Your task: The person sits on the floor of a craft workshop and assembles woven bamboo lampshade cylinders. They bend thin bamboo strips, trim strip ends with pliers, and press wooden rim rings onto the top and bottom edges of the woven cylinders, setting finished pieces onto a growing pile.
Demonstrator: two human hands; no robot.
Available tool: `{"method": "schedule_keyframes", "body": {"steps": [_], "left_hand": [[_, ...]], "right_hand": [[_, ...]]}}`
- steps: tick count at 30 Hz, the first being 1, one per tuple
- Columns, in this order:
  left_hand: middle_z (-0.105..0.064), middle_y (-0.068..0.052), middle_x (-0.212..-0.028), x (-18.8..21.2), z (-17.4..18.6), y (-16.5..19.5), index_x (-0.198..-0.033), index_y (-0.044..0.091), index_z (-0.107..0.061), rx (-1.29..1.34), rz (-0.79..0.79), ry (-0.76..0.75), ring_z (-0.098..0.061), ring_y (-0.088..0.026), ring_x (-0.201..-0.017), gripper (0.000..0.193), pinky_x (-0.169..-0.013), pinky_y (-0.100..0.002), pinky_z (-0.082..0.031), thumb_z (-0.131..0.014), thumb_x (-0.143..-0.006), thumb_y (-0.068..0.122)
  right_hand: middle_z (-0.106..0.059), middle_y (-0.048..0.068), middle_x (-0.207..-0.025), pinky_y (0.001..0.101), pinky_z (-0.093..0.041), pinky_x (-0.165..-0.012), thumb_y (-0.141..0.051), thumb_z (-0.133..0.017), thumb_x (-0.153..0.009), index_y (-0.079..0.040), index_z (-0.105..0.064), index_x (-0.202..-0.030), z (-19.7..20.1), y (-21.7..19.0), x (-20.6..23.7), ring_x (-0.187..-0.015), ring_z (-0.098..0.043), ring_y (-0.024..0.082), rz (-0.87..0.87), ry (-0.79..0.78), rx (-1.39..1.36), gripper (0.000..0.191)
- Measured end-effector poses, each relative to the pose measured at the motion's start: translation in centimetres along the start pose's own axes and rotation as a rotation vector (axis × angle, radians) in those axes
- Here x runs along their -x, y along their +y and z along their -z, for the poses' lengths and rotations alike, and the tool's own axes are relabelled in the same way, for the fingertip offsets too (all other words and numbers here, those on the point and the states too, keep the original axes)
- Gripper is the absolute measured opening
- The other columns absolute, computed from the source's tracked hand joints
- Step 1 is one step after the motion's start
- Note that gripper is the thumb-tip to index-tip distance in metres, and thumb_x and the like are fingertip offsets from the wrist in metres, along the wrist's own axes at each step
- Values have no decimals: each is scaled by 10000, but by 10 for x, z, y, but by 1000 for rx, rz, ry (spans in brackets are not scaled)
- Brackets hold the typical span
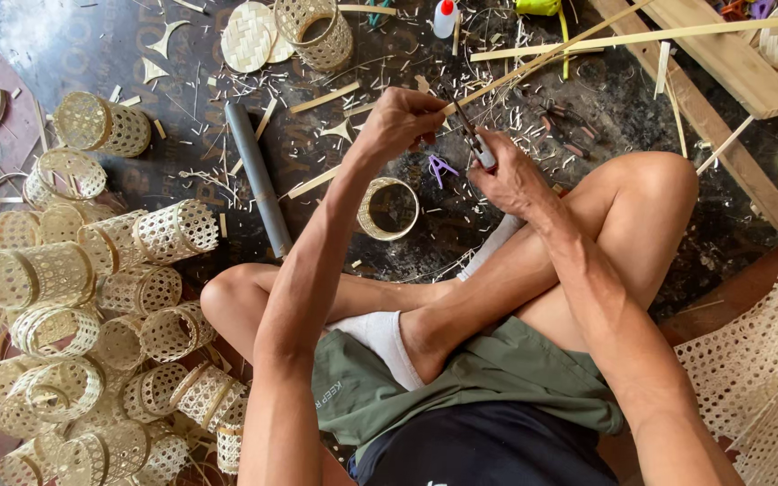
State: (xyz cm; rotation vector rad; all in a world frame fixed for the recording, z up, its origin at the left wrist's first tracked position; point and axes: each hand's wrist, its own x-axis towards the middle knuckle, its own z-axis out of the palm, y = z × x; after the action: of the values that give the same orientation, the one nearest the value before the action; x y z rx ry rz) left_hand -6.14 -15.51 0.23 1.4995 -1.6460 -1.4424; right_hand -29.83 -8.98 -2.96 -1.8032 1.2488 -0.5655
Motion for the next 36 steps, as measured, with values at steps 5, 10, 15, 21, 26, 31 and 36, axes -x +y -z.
{"method": "schedule_keyframes", "body": {"steps": [5,10,15,21,26,31,36], "left_hand": [[-758,-50,-724,-2,4,-1,-1108,87,-795,51,41,-44,-611,-68,-515,195,-419,-227,-462,-705,-955,169],[-749,-46,-718,-1,5,-2,-1108,64,-796,142,84,-68,-587,-62,-515,185,-418,-227,-424,-700,-969,139],[-741,-53,-730,0,13,-7,-1119,59,-776,230,114,-41,-584,-67,-507,209,-408,-234,-428,-691,-968,176],[-766,-27,-820,8,31,-25,-1113,88,-768,-20,42,111,-619,-64,-531,244,-434,-223,-504,-727,-938,253],[-736,-105,-805,8,30,-37,-994,49,-778,-330,-26,249,-574,-143,-572,232,-488,-312,-463,-671,-1051,247],[-750,-36,-768,-4,23,-42,-1076,173,-783,-523,-49,343,-626,-121,-527,172,-464,-319,-499,-669,-1006,282],[-744,-59,-781,-11,32,-47,-1014,123,-777,-564,-367,576,-670,-106,-618,152,-535,-293,-533,-694,-995,249]], "right_hand": [[-578,97,-903,368,-531,-631,-122,-639,-857,40,-530,-1304,-7,8,0,-733,-600,210,41,34,-85,487],[-526,121,-720,402,-457,-528,-90,-579,-925,28,-519,-1031,-20,27,-8,-592,-529,222,108,70,37,169],[-495,78,-646,418,-395,-453,-120,-559,-953,1,-504,-958,-27,39,-20,-514,-487,197,36,130,-33,134],[-579,148,-936,395,-504,-676,-158,-737,-786,19,-560,-1190,-31,30,-24,-802,-603,249,-11,58,760,476],[-633,192,-947,541,-503,-663,-530,-856,-491,25,-605,-1127,-31,14,-26,-858,-625,321,206,166,867,881],[-650,137,-782,344,-504,-498,-327,-758,-973,-15,-659,-836,-4,28,-63,-602,-588,198,-131,150,341,354],[-621,89,-605,324,-457,-466,-177,-775,-890,-33,-674,-756,10,45,-133,-520,-610,183,-54,474,246,222]]}}
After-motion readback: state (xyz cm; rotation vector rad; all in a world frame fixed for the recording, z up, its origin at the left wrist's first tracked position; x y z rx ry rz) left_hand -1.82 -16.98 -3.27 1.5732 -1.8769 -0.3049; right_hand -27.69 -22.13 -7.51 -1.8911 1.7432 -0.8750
